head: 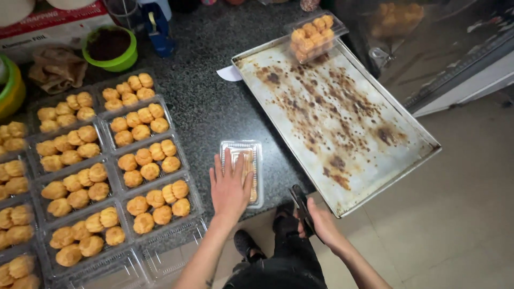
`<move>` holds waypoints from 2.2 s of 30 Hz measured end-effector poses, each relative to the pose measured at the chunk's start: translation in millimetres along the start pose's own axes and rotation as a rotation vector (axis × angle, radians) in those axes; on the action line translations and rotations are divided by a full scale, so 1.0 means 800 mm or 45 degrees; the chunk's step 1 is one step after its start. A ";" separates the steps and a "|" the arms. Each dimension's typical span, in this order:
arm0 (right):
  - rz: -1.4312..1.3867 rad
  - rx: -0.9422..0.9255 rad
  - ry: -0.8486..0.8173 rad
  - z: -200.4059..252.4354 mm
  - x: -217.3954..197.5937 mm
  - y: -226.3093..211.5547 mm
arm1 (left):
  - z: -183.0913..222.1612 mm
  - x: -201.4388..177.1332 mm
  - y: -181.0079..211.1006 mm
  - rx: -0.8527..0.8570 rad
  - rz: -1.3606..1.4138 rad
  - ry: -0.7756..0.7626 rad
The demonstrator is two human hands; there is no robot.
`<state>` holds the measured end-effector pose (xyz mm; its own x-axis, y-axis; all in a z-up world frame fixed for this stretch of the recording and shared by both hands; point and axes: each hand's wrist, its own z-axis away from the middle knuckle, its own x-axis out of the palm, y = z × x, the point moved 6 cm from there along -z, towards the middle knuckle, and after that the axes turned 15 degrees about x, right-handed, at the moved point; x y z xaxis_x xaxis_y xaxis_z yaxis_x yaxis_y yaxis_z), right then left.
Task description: The person is using a handheld stapler to seal plastic clamshell containers filled with small round pastries.
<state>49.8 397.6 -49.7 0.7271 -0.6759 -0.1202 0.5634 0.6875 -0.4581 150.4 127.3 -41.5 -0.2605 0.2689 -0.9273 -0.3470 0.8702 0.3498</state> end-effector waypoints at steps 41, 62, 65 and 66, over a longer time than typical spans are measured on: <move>0.844 -0.496 0.135 -0.059 0.043 -0.004 | 0.004 0.010 0.009 0.679 0.061 -0.204; 0.883 -0.455 0.137 -0.068 0.040 -0.006 | 0.003 0.004 0.011 0.619 0.055 -0.253; 0.788 -0.388 0.137 -0.056 0.032 -0.009 | 0.001 -0.008 0.015 0.459 0.070 -0.148; 0.722 -0.304 0.151 -0.052 0.027 -0.008 | 0.000 -0.015 0.014 0.336 0.073 -0.057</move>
<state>45.8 367.7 -86.4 0.8311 -0.2576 -0.4928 -0.0103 0.8789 -0.4769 149.9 134.1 -26.4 -0.2307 0.3341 -0.9139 -0.0848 0.9287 0.3609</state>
